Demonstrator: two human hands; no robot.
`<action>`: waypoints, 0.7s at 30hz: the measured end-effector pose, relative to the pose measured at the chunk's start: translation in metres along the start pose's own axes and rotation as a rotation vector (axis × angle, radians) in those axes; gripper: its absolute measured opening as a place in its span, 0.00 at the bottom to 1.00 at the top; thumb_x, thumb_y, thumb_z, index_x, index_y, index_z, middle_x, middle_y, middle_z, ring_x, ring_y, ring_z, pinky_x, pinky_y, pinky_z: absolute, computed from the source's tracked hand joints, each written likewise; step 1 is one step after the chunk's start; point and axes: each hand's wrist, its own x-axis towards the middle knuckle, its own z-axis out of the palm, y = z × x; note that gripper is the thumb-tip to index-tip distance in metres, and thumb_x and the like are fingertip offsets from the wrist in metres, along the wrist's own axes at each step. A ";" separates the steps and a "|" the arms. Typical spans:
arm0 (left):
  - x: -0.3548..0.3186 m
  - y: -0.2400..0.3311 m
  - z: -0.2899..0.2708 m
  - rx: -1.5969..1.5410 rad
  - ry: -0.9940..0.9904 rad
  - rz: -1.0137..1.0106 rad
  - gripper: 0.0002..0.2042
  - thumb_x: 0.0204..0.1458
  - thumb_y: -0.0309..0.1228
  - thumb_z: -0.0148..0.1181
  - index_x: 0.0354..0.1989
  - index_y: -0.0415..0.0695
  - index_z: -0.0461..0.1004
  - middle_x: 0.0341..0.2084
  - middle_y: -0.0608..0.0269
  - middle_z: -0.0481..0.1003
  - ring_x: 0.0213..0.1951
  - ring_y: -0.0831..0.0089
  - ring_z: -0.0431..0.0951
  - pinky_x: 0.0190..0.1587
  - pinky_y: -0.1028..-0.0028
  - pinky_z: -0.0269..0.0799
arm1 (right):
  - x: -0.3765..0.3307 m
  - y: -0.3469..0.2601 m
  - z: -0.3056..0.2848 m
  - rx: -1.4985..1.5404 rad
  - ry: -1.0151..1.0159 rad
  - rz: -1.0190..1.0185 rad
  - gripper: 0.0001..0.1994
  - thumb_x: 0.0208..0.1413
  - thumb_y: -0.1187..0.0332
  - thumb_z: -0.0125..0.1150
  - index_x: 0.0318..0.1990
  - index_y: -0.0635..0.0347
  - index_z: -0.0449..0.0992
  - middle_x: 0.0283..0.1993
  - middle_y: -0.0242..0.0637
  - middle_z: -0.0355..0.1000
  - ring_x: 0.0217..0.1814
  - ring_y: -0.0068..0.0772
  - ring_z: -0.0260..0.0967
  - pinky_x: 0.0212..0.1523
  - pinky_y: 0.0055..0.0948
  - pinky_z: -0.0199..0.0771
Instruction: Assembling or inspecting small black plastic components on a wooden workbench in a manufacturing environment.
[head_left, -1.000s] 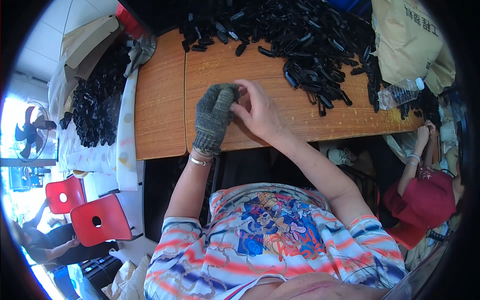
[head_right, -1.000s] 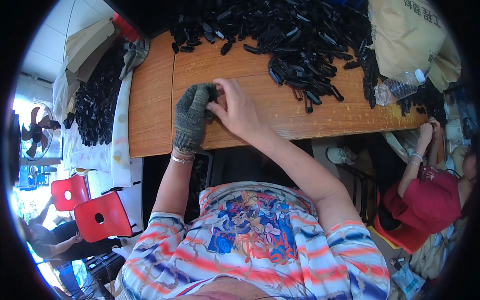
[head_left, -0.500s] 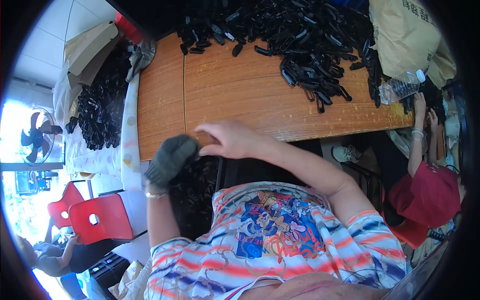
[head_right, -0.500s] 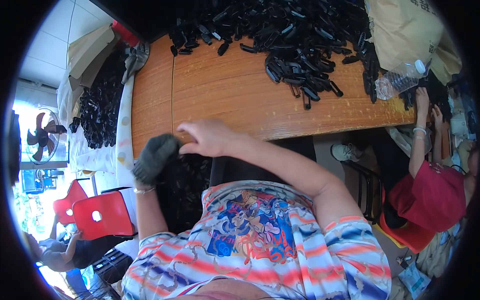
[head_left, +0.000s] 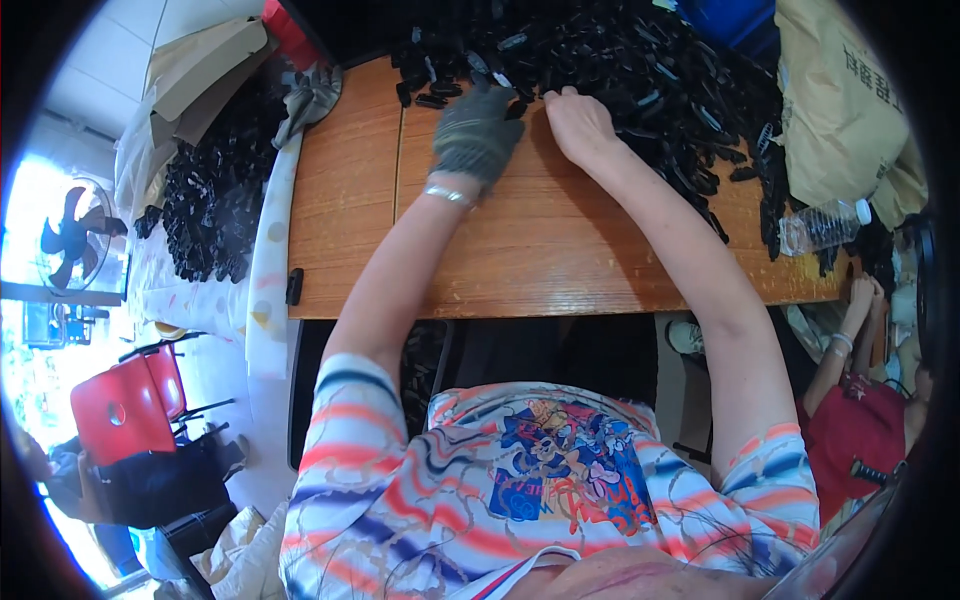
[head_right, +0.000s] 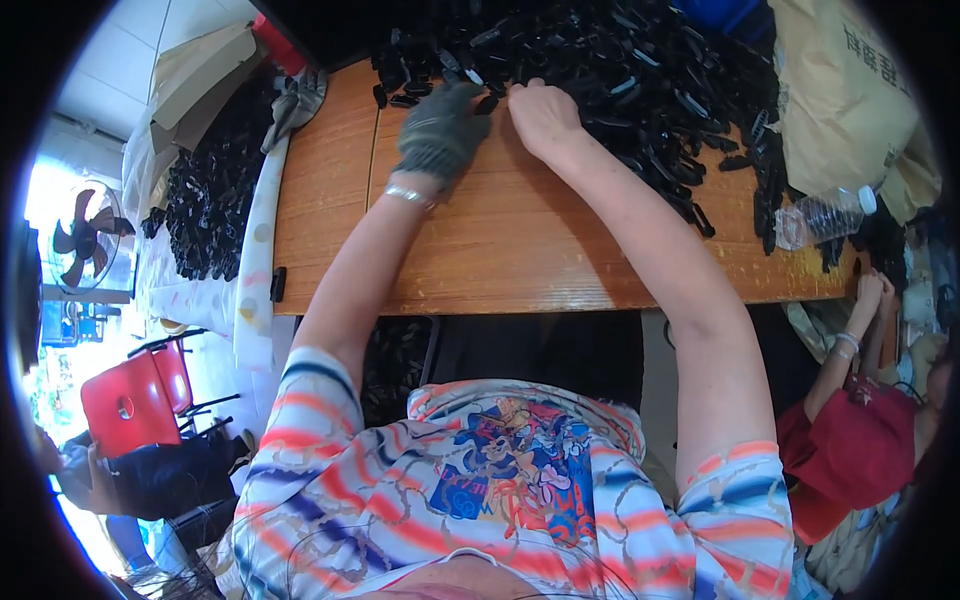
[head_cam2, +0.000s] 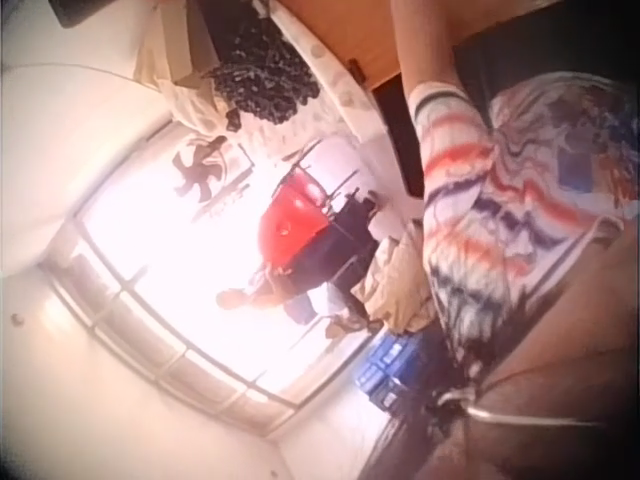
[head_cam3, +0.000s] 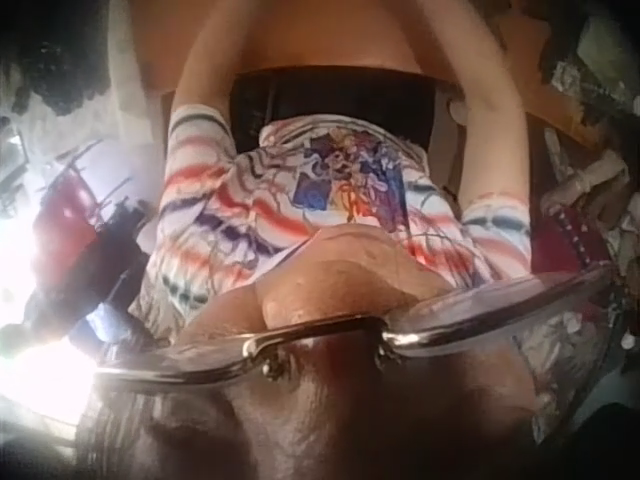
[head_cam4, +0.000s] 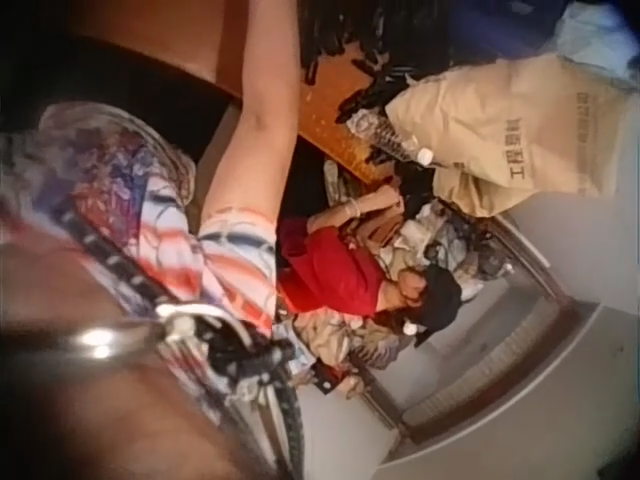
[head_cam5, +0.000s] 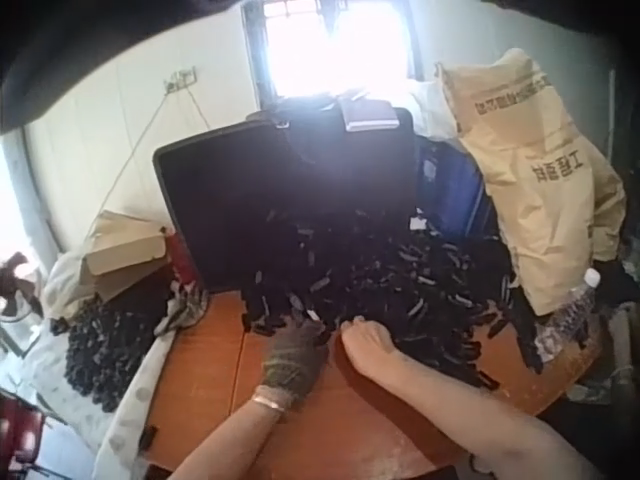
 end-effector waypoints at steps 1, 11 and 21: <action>0.008 0.000 0.009 0.056 -0.080 -0.001 0.14 0.55 0.37 0.60 0.47 0.47 0.80 0.46 0.54 0.78 0.47 0.55 0.79 0.51 0.60 0.74 | 0.001 0.000 -0.002 0.005 -0.005 -0.019 0.12 0.59 0.73 0.50 0.47 0.68 0.75 0.45 0.55 0.74 0.44 0.54 0.78 0.42 0.41 0.81; -0.010 -0.010 -0.032 0.177 -0.336 -0.047 0.14 0.57 0.37 0.56 0.46 0.46 0.81 0.47 0.53 0.78 0.48 0.55 0.79 0.50 0.60 0.75 | -0.050 -0.006 0.001 1.304 -0.123 0.250 0.12 0.54 0.73 0.69 0.43 0.67 0.74 0.28 0.36 0.75 0.25 0.22 0.74 0.26 0.23 0.74; -0.021 -0.010 -0.023 0.064 -0.235 -0.117 0.14 0.57 0.36 0.60 0.48 0.45 0.80 0.45 0.54 0.79 0.46 0.58 0.80 0.49 0.62 0.75 | -0.075 -0.020 -0.001 0.295 0.129 -0.040 0.10 0.52 0.69 0.69 0.38 0.63 0.76 0.35 0.39 0.76 0.33 0.37 0.75 0.37 0.34 0.74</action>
